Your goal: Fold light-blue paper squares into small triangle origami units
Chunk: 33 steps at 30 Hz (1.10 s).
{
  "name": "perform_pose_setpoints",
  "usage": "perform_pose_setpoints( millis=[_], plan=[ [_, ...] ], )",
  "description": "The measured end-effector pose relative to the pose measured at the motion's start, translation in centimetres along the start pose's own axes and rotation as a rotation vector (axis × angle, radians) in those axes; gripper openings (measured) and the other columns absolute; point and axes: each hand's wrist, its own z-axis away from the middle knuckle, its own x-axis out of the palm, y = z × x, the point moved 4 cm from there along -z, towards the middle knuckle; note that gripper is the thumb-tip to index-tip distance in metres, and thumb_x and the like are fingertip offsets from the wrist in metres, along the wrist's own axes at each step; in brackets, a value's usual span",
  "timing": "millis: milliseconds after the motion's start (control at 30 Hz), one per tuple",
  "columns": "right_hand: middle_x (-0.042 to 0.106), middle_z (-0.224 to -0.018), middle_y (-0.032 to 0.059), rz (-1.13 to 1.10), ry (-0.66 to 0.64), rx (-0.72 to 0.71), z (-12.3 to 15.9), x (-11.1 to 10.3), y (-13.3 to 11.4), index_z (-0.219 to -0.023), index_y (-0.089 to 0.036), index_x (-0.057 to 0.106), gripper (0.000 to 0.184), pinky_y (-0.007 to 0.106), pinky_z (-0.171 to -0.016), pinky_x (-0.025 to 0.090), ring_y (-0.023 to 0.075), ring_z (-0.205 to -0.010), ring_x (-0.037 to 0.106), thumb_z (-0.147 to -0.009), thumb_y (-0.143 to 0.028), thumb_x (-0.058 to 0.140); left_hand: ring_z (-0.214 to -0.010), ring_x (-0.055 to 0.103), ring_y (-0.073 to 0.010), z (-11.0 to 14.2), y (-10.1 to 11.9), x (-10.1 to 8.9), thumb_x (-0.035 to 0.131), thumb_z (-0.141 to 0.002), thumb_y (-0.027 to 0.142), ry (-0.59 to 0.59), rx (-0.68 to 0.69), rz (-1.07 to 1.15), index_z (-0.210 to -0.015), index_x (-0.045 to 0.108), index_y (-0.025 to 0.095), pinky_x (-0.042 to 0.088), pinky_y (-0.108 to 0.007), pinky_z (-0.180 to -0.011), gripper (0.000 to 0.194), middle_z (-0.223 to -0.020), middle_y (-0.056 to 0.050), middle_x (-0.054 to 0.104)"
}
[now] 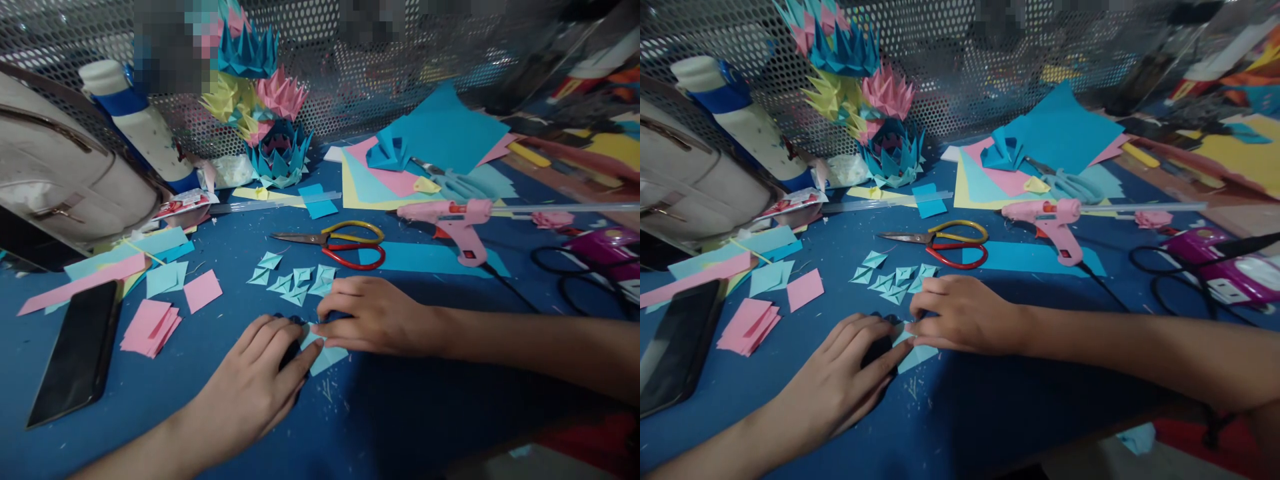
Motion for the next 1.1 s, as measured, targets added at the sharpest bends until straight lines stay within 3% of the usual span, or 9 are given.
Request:
perform_pose_setpoints(
  millis=[233,333,400,467,567,633,733,933,1100],
  plan=[
    [0.055,-0.069,0.0014,0.055,-0.108,0.040,-1.1,-0.1,-0.1,-0.075,-0.019,0.065,0.042,0.034,-0.059,0.019,0.0153,-0.064,0.039,-0.106,-0.033,0.040,-0.107,0.051,-0.0304,0.2,0.0,0.2,0.046,-0.095,0.010,-0.033,-0.001,0.017,-0.131,0.059,0.010,0.049,-0.052,-0.092,0.038,-0.112,-0.016,0.056],
    [0.058,-0.067,0.0019,0.059,-0.243,-0.048,-0.9,-1.0,-0.8,-0.084,-0.017,0.067,0.032,0.034,-0.058,0.019,0.0157,-0.063,0.041,-0.104,-0.022,0.043,-0.107,0.052,-0.0301,0.2,0.0,0.1,0.045,-0.095,0.010,-0.035,0.006,0.013,-0.132,0.058,0.010,0.050,-0.052,-0.092,0.039,-0.112,-0.016,0.057],
    [0.061,-0.069,0.0033,0.083,-0.356,-0.116,-0.5,-1.7,-1.4,-0.096,-0.015,0.068,0.013,0.035,-0.056,0.017,0.0173,-0.065,0.044,-0.094,-0.018,0.055,-0.107,0.053,-0.0302,0.2,-0.1,0.1,0.046,-0.095,0.010,-0.038,0.008,0.012,-0.133,0.057,0.011,0.050,-0.052,-0.092,0.040,-0.112,-0.016,0.058],
    [0.058,-0.065,0.0036,0.113,-0.400,-0.118,-0.2,-2.4,-1.7,-0.096,-0.014,0.067,0.011,0.035,-0.054,0.017,0.0187,-0.065,0.045,-0.086,-0.014,0.061,-0.109,0.054,-0.0304,0.3,-0.2,0.1,0.046,-0.095,0.011,-0.044,0.006,0.025,-0.134,0.056,0.012,0.050,-0.053,-0.093,0.041,-0.114,-0.016,0.058],
    [0.056,-0.063,0.0028,0.106,-0.369,-0.082,-0.2,-2.7,-1.8,-0.084,-0.015,0.065,0.007,0.034,-0.055,0.019,0.0179,-0.064,0.044,-0.089,-0.016,0.059,-0.121,0.051,-0.0319,0.6,-0.4,0.4,0.045,-0.096,0.012,-0.088,0.006,0.077,-0.138,0.052,0.013,0.048,-0.054,-0.098,0.043,-0.130,-0.019,0.054],
    [0.057,-0.068,0.0028,0.057,-0.302,-0.027,-0.3,-2.3,-1.4,-0.076,-0.016,0.061,0.021,0.033,-0.058,0.023,0.0166,-0.066,0.045,-0.095,-0.023,0.055,-0.132,0.044,-0.0316,0.7,-0.5,0.6,0.044,-0.097,0.013,-0.132,0.022,0.107,-0.141,0.048,0.013,0.045,-0.054,-0.103,0.045,-0.144,-0.018,0.047],
    [0.061,-0.078,0.0024,-0.097,-0.197,0.099,-0.5,-1.3,-0.3,-0.084,-0.015,0.061,0.022,0.029,-0.063,0.029,0.0152,-0.072,0.050,-0.099,-0.031,0.054,-0.137,0.041,-0.0287,0.6,-0.5,0.7,0.041,-0.098,0.013,-0.151,0.049,0.120,-0.145,0.042,0.013,0.041,-0.054,-0.108,0.047,-0.148,-0.016,0.046],
    [0.059,-0.080,-0.0007,-0.274,-0.191,0.271,-0.4,0.0,0.3,-0.090,-0.016,0.060,0.023,0.025,-0.062,0.030,0.0134,-0.072,0.050,-0.091,-0.038,0.067,-0.126,0.048,-0.0277,0.3,-0.3,0.4,0.043,-0.096,0.010,-0.093,0.036,0.139,-0.136,0.052,0.013,0.039,-0.052,-0.107,0.042,-0.136,-0.015,0.054],
    [0.058,-0.075,-0.0022,-0.328,-0.213,0.322,-0.8,-0.1,0.0,-0.086,-0.016,0.060,0.020,0.025,-0.063,0.030,0.0126,-0.070,0.049,-0.090,-0.033,0.069,-0.090,0.053,-0.0230,0.5,-0.1,0.0,0.042,-0.095,0.008,-0.020,0.034,0.089,-0.126,0.059,0.012,0.046,-0.043,-0.088,0.036,-0.100,-0.011,0.060]
  ],
)
